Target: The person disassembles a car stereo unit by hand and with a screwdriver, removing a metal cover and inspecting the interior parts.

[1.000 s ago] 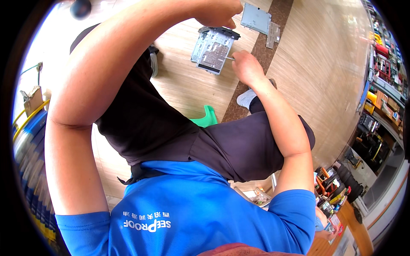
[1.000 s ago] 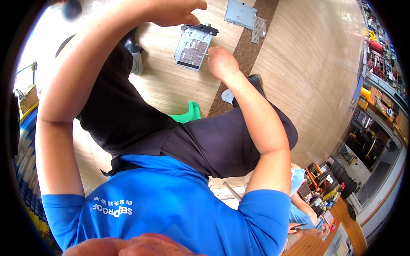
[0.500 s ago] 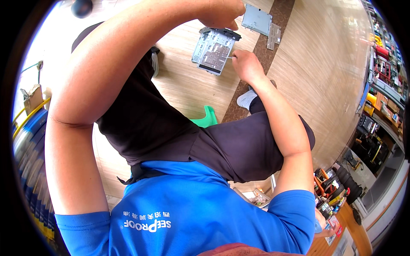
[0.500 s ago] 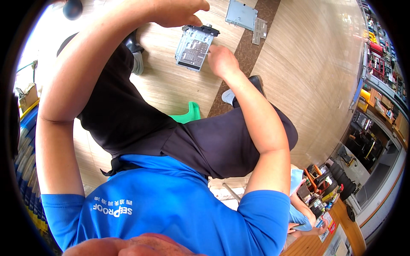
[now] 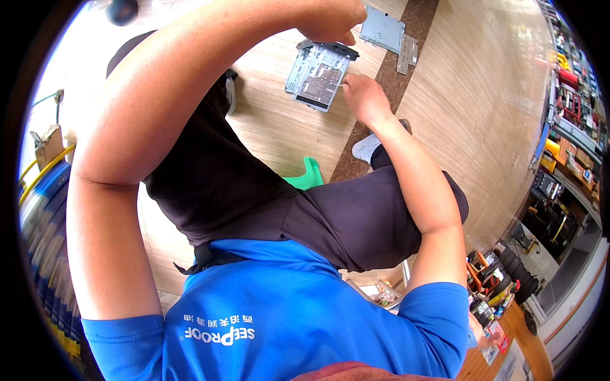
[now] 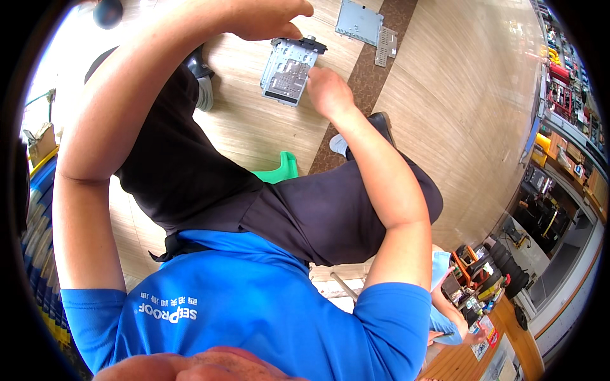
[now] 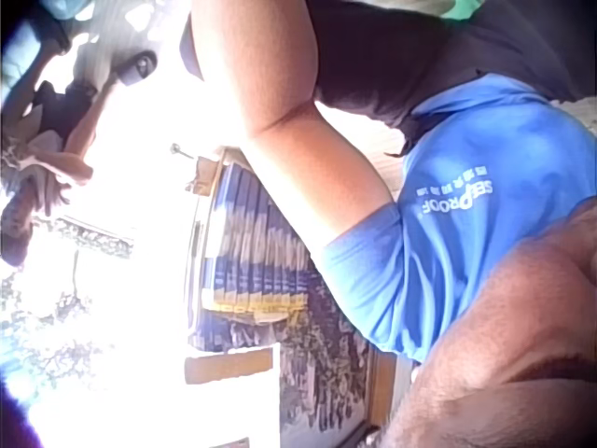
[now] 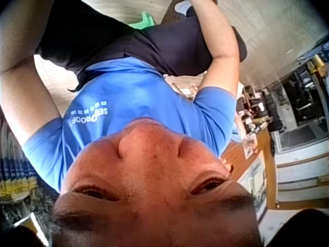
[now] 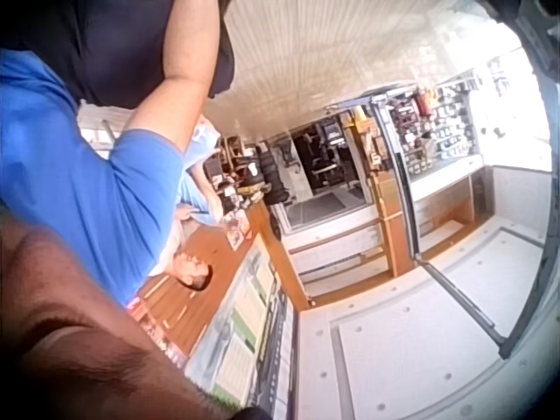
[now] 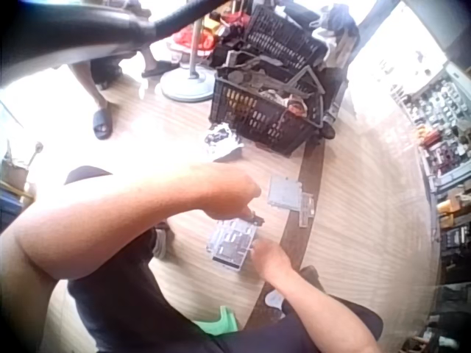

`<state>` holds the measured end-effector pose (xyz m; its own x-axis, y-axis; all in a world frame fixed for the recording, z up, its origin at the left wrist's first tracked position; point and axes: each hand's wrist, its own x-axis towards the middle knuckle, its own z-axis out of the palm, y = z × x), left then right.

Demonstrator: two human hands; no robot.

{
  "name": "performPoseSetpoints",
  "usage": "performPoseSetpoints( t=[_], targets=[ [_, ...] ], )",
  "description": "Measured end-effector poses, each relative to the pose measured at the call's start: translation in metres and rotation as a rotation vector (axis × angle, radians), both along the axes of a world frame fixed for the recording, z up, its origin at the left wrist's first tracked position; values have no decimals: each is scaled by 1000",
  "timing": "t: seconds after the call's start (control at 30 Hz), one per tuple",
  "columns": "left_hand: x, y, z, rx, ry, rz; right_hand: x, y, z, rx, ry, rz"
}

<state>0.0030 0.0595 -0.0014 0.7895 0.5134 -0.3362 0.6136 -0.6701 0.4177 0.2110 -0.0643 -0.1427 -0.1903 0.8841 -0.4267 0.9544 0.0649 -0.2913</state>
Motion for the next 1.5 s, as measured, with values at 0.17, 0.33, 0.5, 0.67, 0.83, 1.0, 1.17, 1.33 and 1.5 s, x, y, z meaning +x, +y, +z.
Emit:
performPoseSetpoints(
  t=[0.17, 0.33, 0.5, 0.67, 0.83, 1.0, 1.17, 1.33, 1.5],
  targets=[
    [1, -1, 4, -5, 10, 5, 1, -2, -1, 21, -27, 39],
    [0, -2, 9, -18, 17, 12, 1, -4, -3, 25, -43, 83],
    [2, -3, 8, -23, 53, 39, 0, -9, -8, 61, 2, 123],
    [-1, -3, 6, 0, -2, 23, 2, -12, -9, 95, 33, 129],
    [0, -2, 7, -15, 27, -5, 2, -13, -11, 90, 9, 106],
    [4, -4, 7, -6, 37, 17, 1, -13, -13, 99, -2, 103],
    [3, -1, 5, 4, 43, -18, 1, -11, -14, 88, -18, 107],
    [5, -1, -3, 42, 63, -10, -2, -11, -10, 71, -23, 89],
    [3, -1, 2, 24, 54, -14, -4, -11, -9, 75, -31, 71]
  ],
)
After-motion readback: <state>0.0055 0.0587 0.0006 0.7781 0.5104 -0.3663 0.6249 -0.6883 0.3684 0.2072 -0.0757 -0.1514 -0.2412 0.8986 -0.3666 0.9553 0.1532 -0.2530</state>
